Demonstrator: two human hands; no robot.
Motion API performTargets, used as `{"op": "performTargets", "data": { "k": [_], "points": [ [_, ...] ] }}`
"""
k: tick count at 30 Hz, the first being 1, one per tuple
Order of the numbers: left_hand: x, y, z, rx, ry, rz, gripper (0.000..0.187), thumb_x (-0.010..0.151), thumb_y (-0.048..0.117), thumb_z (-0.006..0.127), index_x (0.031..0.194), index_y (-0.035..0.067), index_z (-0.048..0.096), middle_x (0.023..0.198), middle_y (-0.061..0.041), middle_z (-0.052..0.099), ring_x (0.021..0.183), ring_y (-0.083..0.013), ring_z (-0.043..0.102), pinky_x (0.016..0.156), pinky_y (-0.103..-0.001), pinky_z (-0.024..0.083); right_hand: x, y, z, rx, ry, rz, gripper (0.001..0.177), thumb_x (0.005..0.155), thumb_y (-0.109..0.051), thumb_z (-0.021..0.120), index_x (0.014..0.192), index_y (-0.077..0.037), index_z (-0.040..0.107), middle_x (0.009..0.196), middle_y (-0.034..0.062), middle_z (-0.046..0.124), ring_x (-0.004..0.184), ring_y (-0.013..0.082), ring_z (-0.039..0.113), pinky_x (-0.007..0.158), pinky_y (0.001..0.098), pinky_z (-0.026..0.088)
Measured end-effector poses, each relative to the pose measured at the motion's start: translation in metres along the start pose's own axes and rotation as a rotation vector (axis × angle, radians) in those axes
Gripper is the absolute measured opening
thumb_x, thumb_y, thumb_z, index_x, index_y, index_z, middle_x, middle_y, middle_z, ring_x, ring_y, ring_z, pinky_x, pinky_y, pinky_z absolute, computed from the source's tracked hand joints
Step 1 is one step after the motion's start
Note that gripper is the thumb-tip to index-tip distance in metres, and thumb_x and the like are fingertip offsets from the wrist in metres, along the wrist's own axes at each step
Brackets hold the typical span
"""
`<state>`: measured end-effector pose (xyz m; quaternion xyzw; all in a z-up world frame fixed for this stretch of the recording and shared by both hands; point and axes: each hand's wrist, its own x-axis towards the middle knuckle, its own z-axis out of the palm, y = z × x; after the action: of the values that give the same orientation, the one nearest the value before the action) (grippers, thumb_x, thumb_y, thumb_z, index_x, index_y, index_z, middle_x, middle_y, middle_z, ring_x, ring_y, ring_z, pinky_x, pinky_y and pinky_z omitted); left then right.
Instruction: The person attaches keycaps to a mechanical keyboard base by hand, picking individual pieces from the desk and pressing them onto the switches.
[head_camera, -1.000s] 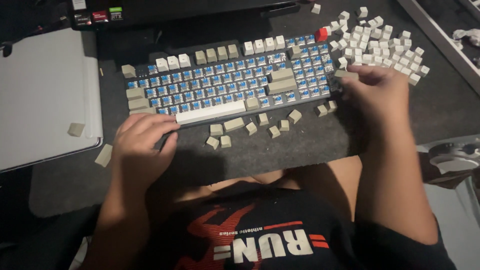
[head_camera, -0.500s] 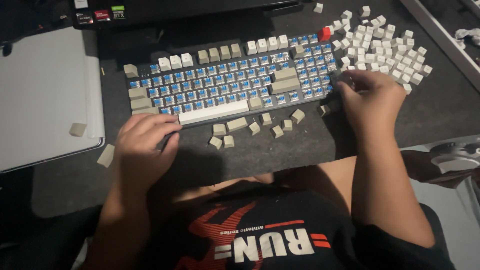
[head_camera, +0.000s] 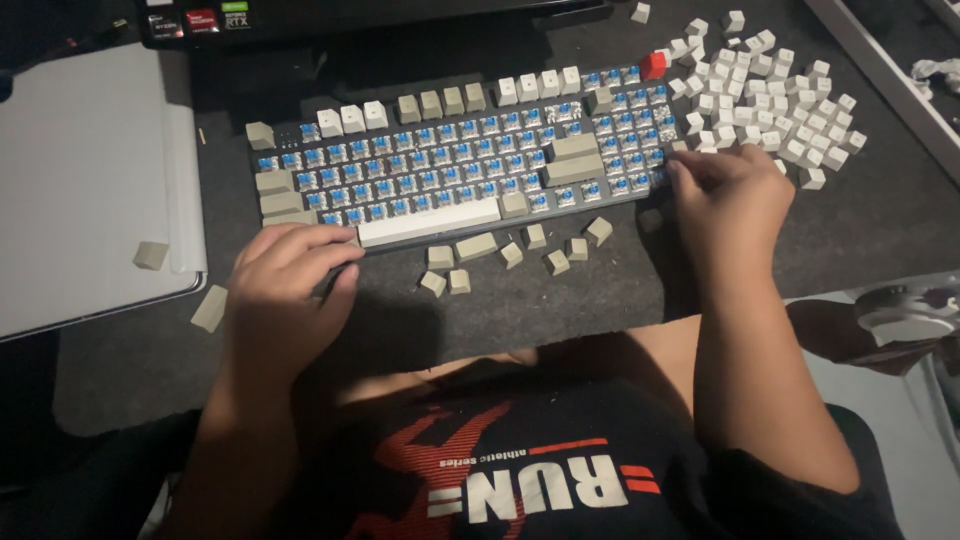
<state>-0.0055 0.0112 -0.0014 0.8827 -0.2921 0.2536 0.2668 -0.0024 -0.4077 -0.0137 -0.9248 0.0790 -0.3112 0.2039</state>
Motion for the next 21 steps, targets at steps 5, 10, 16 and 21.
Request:
{"op": "performTargets", "data": {
  "k": [5,10,16,21],
  "points": [
    [-0.002,-0.001,-0.001,0.003,-0.005,0.012,0.017,0.081,0.006,0.08,0.098,0.006,0.077,0.112,-0.008,0.076,0.107,-0.0276,0.07,0.094,-0.041,0.056,-0.009,0.01,-0.001,-0.023,0.01,-0.091,0.009,0.101,-0.015,0.083,0.103,-0.006,0.083,0.098,0.0116,0.071,0.085,0.0271,0.068,0.077,0.0384,0.053],
    [-0.005,0.001,-0.005,0.001,-0.007,-0.005,0.018,0.08,0.006,0.08,0.098,0.005,0.076,0.113,-0.009,0.075,0.109,-0.0285,0.07,0.096,-0.042,0.055,-0.014,0.024,-0.001,0.097,-0.029,-0.113,0.015,0.103,-0.015,0.078,0.116,-0.009,0.081,0.107,0.0129,0.07,0.099,0.0292,0.066,0.088,0.0392,0.051],
    [-0.007,0.008,-0.011,-0.027,0.002,0.013,0.018,0.08,0.004,0.079,0.097,0.005,0.075,0.112,-0.009,0.075,0.111,-0.0291,0.07,0.097,-0.043,0.055,-0.025,0.028,-0.006,-0.012,-0.055,-0.189,0.031,0.095,-0.014,0.08,0.126,-0.011,0.078,0.121,0.0132,0.069,0.115,0.0352,0.059,0.102,0.0428,0.048],
    [-0.011,0.006,-0.016,-0.011,-0.003,0.051,0.017,0.081,0.003,0.079,0.097,0.003,0.073,0.111,-0.011,0.074,0.11,-0.0305,0.07,0.097,-0.043,0.056,-0.016,0.036,-0.013,0.012,-0.111,-0.217,0.034,0.092,-0.015,0.081,0.126,-0.012,0.078,0.121,0.0128,0.069,0.114,0.0353,0.062,0.101,0.0431,0.049]
  ]
}}
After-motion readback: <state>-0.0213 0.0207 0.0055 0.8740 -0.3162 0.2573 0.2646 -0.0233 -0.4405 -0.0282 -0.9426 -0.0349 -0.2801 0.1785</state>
